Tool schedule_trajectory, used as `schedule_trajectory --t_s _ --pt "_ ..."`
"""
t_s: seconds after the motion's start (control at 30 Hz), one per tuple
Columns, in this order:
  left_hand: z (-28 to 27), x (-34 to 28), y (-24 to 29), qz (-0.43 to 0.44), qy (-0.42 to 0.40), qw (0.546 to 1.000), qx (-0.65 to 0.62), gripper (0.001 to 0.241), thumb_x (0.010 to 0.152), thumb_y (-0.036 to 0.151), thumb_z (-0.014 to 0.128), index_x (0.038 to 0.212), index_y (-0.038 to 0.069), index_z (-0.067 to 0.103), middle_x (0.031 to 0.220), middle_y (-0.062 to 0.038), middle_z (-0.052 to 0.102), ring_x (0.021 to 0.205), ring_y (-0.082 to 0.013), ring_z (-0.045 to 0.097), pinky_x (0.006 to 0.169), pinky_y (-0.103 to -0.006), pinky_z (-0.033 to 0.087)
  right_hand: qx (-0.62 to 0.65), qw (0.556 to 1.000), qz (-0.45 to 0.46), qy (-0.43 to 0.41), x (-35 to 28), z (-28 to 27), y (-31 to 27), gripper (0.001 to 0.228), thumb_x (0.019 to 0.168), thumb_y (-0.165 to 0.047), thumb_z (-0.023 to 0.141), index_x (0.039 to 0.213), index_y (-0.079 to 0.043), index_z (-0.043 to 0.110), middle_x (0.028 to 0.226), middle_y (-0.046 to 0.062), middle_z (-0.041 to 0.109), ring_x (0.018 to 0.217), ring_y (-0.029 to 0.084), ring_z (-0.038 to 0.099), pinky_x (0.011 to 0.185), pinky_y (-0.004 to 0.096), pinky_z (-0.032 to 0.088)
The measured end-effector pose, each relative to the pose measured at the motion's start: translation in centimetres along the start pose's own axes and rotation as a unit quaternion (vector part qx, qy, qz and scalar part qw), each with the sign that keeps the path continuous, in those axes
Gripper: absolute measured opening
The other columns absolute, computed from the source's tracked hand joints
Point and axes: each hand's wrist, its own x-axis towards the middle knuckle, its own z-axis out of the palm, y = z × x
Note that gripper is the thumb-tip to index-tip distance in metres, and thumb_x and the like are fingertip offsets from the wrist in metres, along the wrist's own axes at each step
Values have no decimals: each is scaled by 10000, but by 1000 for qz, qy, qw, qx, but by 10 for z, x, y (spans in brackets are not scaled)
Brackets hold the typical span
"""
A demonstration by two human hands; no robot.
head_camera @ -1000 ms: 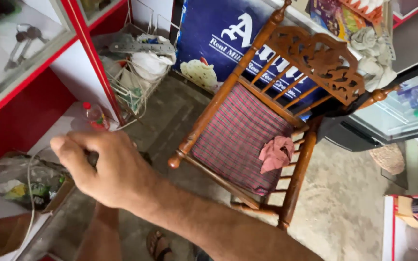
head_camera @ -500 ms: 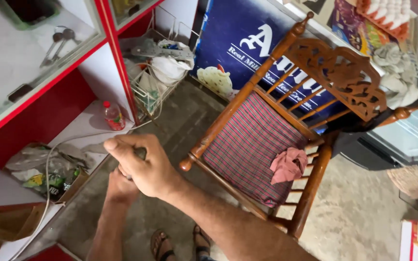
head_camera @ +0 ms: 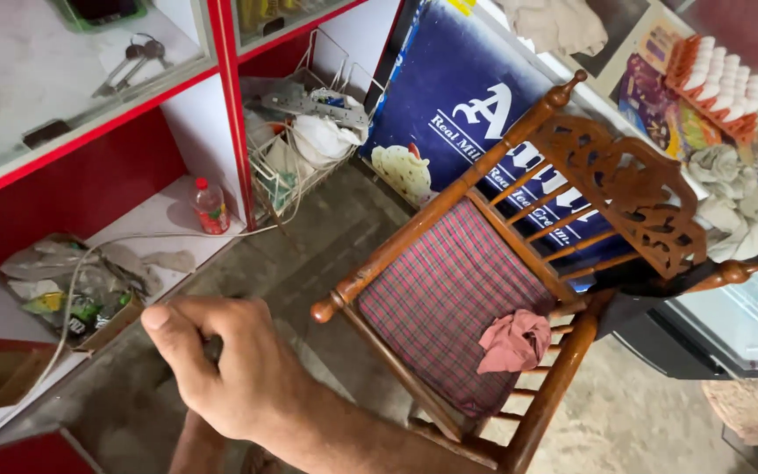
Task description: The recorder is mopping the floor in a small grocery store using a mop and water.
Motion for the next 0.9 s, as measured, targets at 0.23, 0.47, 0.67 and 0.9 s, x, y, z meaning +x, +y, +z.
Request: schedule_trajectory --t_s 0.23,0.47,0.67,0.9 --pt "9 12 -37 13 -97 995 -14 260 1075 367 485 1080 129 591 981 93 611 955 -83 588 853 -286 506 -181 979 -52 -78 -3 -12 22 399 1070 -290 556 747 -56 562 604 78 564 551 244 562 660 410 324" --pt "-17 10 -39 34 -165 966 198 248 949 317 608 988 76 648 913 12 656 908 -112 628 777 -337 528 107 994 24 30 -6 -7 28 462 1102 -261 591 718 -66 425 653 -43 389 608 49 360 540 294 297" --pt "-68 -16 -17 -141 -8 880 453 334 768 316 755 934 27 768 759 -204 754 713 -286 725 683 -456 557 313 945 68 66 -16 34 78 456 1098 -246 616 711 -63 457 639 -52 425 561 37 384 532 266 349" --pt "-39 -36 -17 -1 45 930 365 415 749 359 744 987 20 759 800 -195 765 777 -124 699 706 -377 552 116 987 54 99 -38 33 33 468 1097 -305 607 747 6 585 640 -32 536 600 55 494 551 279 370"
